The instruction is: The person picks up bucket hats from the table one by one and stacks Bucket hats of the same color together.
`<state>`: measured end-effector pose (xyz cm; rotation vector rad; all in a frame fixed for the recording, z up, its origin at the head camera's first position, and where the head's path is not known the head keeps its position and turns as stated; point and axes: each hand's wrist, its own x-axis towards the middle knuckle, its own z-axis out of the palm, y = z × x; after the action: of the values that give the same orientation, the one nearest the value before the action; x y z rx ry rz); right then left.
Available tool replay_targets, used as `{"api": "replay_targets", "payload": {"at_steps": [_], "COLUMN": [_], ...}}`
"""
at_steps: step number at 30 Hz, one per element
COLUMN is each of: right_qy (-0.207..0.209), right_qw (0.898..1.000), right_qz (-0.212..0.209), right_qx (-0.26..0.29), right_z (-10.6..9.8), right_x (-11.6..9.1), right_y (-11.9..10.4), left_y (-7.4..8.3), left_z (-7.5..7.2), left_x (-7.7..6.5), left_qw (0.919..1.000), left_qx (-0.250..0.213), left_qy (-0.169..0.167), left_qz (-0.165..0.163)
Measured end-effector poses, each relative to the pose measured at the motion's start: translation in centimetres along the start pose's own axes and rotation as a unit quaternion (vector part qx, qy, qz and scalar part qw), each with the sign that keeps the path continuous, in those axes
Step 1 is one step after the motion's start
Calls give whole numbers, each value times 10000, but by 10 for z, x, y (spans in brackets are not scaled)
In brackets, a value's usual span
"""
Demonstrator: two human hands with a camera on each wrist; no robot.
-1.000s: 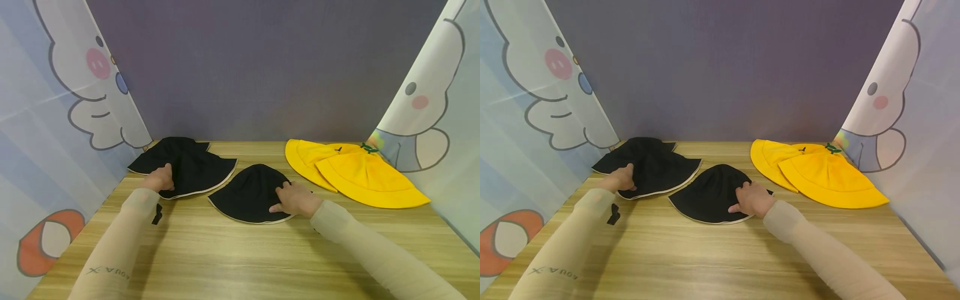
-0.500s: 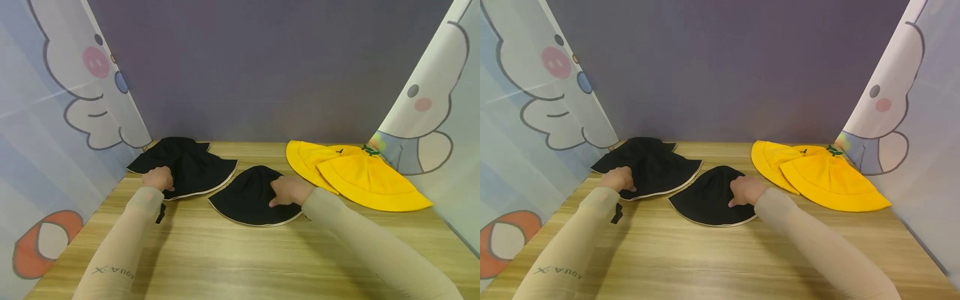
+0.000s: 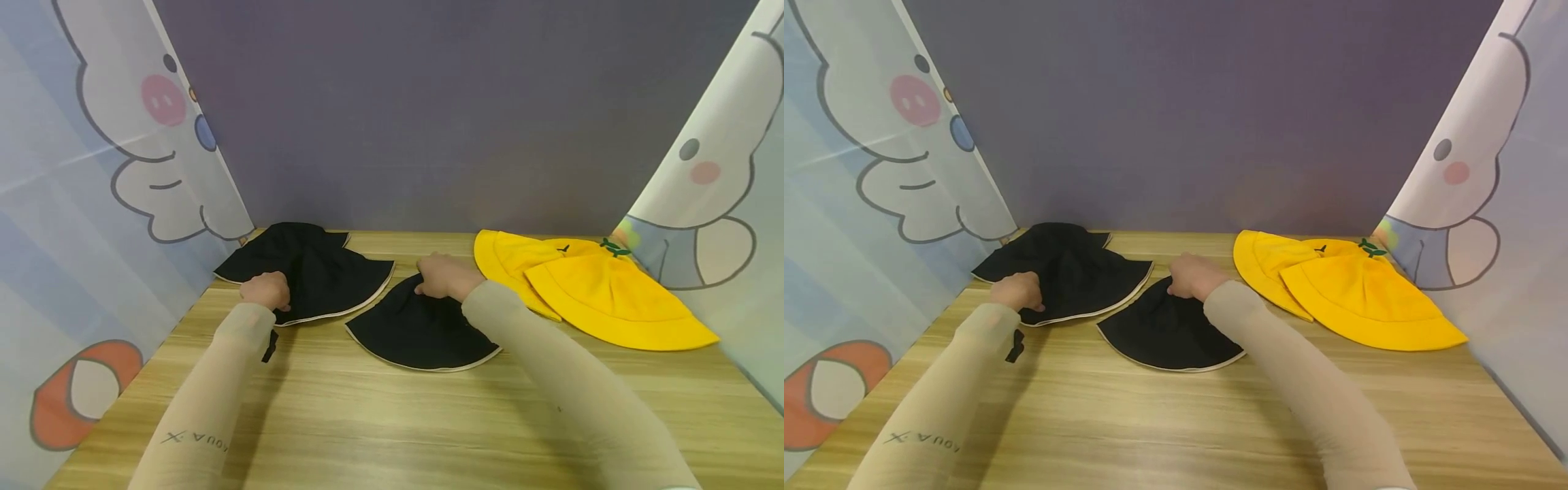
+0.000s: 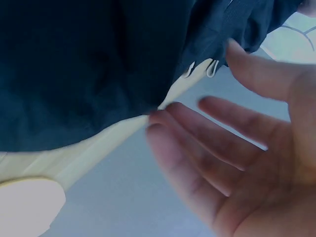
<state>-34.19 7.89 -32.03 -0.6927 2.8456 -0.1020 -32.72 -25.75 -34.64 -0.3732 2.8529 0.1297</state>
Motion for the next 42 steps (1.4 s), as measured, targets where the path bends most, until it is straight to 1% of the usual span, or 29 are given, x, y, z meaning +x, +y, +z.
{"api": "replay_targets", "payload": {"at_steps": [6, 10, 12, 17, 19, 25, 29, 32, 38, 40, 42], "right_qy": [596, 714, 589, 59, -108, -389, -411, -253, 266, 482, 638], "right_qw": [9974, 9959, 9965, 9985, 9981, 9944, 9929, 9937, 9947, 9940, 9918], "right_qz": [-133, -171, -187, -183, -148, -49, 43, 178, 362, 326, 266], "right_qx": [378, 527, 556, 504, 588, 981, 1115, 1074, 928, 924, 1073], "right_z": [4, 8, 10, 20, 24, 31, 32, 32, 35, 36, 36], "right_x": [26, 41, 49, 67, 72, 83, 88, 89, 93, 94, 94], "right_y": [-11, -21, -25, -35, -37, -37, -32, -31, -35, -36, -37], "left_y": [0, 1, 2, 5, 6, 2, 0, 0, 1, 1, 2], "left_z": [-1, 0, 1, 2, 3, 4, 3, 2, 0, 0, 0], "left_x": [1, 3, 3, 1, 0, 4, 6, 5, 1, -1, -1], "left_qw": [10000, 10000, 9999, 9999, 9998, 9997, 9996, 9998, 9999, 10000, 10000], "left_qx": [32, 11, 23, 59, 38, -87, -130, -110, -48, -42, -41], "left_qy": [-55, -61, -43, 3, 4, 14, 46, 73, 104, 87, 73], "left_qz": [39, -54, -96, -149, -177, -224, -226, -177, -49, -11, 4]}}
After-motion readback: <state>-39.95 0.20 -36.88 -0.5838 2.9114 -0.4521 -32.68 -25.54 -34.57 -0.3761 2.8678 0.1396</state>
